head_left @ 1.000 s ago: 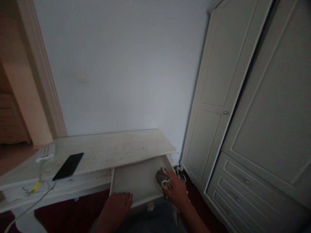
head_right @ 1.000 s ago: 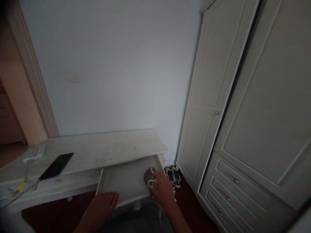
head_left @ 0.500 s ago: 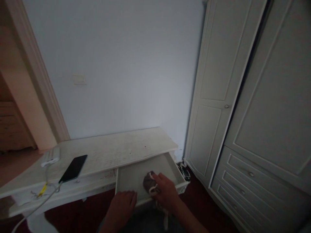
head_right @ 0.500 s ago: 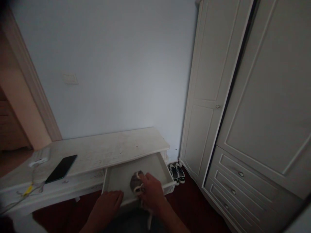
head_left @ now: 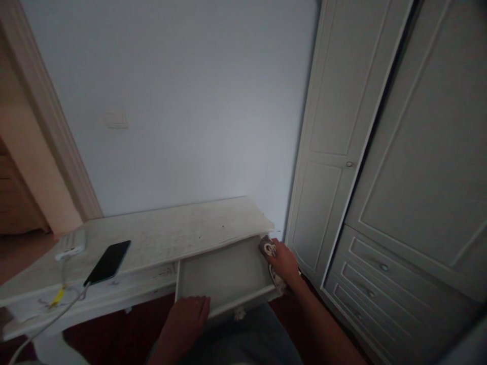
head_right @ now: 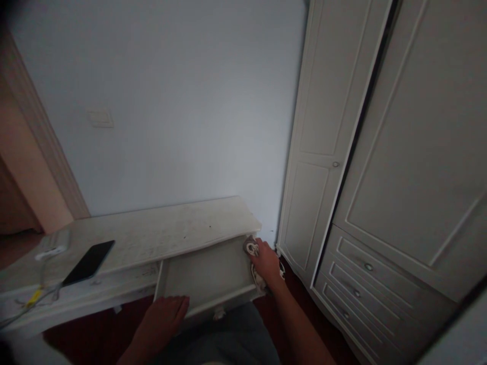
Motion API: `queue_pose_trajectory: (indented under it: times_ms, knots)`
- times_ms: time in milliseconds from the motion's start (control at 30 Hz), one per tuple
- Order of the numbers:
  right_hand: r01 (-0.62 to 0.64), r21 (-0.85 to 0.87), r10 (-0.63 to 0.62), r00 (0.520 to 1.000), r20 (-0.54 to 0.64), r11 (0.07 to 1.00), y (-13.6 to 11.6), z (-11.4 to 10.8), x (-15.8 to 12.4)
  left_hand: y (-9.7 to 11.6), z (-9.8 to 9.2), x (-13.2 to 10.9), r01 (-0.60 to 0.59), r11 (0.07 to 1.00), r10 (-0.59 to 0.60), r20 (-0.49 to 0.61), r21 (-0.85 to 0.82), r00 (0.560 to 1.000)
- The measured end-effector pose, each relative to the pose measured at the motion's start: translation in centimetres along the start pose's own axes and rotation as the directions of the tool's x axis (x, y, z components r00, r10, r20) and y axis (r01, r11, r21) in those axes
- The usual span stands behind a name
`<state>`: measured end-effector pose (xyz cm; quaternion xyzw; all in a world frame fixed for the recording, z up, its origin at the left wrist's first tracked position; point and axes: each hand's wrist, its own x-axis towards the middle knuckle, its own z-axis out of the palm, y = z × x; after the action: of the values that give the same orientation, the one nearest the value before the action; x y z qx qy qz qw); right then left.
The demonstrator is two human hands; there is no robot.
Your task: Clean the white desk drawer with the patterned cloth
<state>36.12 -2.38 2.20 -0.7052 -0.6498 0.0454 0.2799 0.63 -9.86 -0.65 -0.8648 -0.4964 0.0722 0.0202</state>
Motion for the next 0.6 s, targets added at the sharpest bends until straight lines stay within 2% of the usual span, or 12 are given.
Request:
queue_pose_trajectory:
  times_ms: [133, 233, 367, 500, 600]
  knots:
    - [-0.021, 0.122, 0.024, 0.999, -0.024, 0.992, -1.1, 0.6, 4.5, -0.1, -0.1, 0.0, -0.016, 1.0, 0.016, 0.029, 0.013, 0.999]
    - [-0.021, 0.172, 0.024, 1.0, -0.016, 0.985, -1.1, 0.9, 5.9, -0.2, 0.5, 0.1, -0.024, 0.999, 0.023, 0.021, 0.025, 1.0]
    - [0.017, 0.236, -0.034, 0.997, 0.067, 0.972, 1.1, -0.2, 4.7, -0.1, 0.5, 0.0, -0.009, 1.0, 0.009, -0.005, 0.017, 1.0]
    - [0.061, 0.262, -0.119, 0.97, 0.212, 0.963, 4.1, -2.4, 2.5, 0.4, -1.0, -0.2, 0.012, 0.999, -0.014, 0.041, 0.035, 0.999]
    - [0.063, 0.218, -0.117, 0.962, 0.246, 0.974, 4.8, -2.7, 1.7, 0.4, -1.5, -0.1, 0.024, 0.999, -0.026, 0.064, 0.028, 0.998]
